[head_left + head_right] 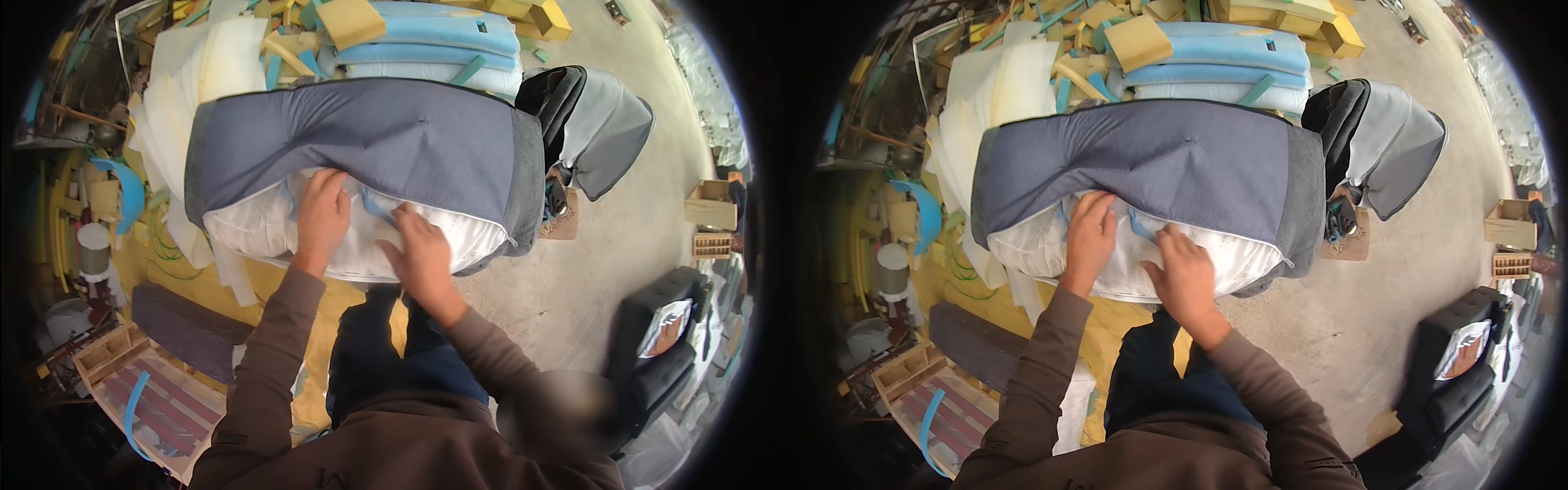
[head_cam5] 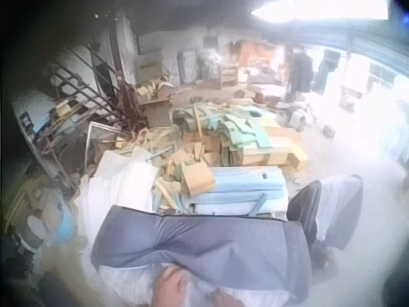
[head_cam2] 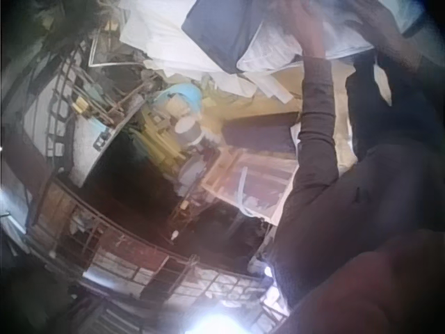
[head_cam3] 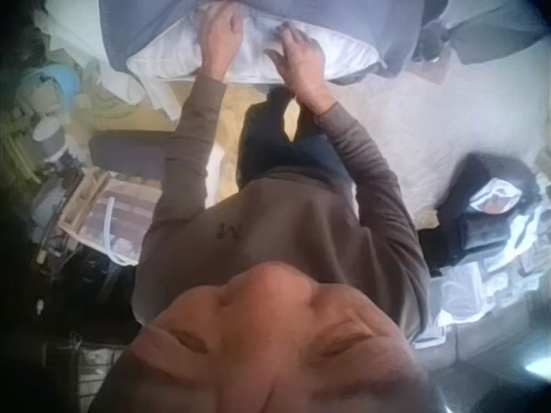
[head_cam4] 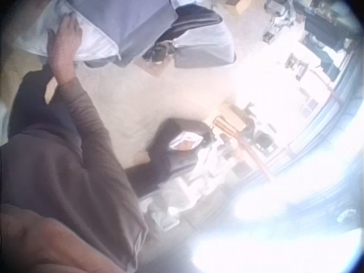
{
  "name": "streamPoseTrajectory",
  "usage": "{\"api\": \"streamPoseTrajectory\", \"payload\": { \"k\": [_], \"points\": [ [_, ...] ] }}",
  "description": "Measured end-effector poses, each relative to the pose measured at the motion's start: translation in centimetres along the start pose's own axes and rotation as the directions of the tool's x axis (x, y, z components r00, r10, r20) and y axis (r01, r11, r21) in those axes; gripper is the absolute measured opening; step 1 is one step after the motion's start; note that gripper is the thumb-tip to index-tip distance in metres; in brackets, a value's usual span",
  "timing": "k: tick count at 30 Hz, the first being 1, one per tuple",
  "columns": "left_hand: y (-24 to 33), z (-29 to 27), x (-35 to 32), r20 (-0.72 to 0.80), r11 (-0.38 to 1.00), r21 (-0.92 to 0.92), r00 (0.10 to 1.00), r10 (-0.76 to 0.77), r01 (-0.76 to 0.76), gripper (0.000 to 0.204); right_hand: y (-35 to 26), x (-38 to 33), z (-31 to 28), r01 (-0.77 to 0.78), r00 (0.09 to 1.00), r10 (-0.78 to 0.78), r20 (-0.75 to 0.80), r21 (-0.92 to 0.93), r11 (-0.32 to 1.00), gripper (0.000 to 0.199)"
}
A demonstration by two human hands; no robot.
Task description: The person stuffs a large white cushion insert into a grey fabric cover and secures it by tying blue ribbons along the opening. The person repeatedly adjusts the fabric and ties multiple ribbons to close the cover.
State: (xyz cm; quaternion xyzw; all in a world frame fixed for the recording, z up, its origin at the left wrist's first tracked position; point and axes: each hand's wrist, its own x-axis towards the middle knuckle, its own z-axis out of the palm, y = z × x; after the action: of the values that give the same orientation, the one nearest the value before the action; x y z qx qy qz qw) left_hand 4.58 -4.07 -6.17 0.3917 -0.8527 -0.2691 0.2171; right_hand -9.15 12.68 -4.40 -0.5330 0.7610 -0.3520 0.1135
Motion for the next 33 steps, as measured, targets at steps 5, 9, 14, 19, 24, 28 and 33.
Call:
{"api": "streamPoseTrajectory", "payload": {
  "k": [5, 9, 14, 19, 24, 28, 33],
  "points": [
    [3.6, 0.4, 3.9, 0.054, 0.927, 0.328, 0.984, 0.173, -0.181, 0.059, 1.9, 0.9, 2.8, -0.051, 0.974, 0.063, 0.22, -0.057, 0.997, 0.011],
    [3.8, 0.0, 7.8, 0.356, 0.837, 0.281, 0.861, 0.364, -0.47, 0.065, 2.9, -1.2, 0.0, -0.052, 0.988, 0.013, 0.151, 0.261, 0.964, 0.012],
    [4.1, 1.2, 9.3, 0.47, 0.835, 0.116, 0.77, 0.431, -0.538, 0.07, 1.7, -1.0, -4.5, -0.509, 0.855, 0.266, 0.445, 0.622, 0.595, 0.014],
    [3.8, 2.8, 11.6, 0.459, 0.771, 0.092, 0.714, 0.529, -0.63, 0.036, -1.7, 1.0, -3.7, -0.446, 0.886, 0.339, 0.316, 0.779, 0.441, 0.014],
    [3.0, 2.3, 16.0, 0.473, 0.864, -0.327, 0.726, 0.5, -0.382, 0.023, -3.1, 4.0, -0.4, -0.429, 0.881, 0.318, 0.352, 0.876, 0.219, 0.02],
    [4.1, 2.4, 17.6, 0.461, 0.863, -0.302, 0.73, 0.504, -0.405, 0.02, -2.6, 3.9, -0.2, -0.525, 0.786, 0.474, 0.397, 0.833, 0.173, 0.026],
    [4.6, 1.8, 18.0, 0.499, 0.871, -0.314, 0.715, 0.49, -0.377, 0.016, -0.7, 2.4, -0.7, -0.526, 0.713, 0.612, 0.342, 0.838, 0.144, 0.023]
  ]
}}
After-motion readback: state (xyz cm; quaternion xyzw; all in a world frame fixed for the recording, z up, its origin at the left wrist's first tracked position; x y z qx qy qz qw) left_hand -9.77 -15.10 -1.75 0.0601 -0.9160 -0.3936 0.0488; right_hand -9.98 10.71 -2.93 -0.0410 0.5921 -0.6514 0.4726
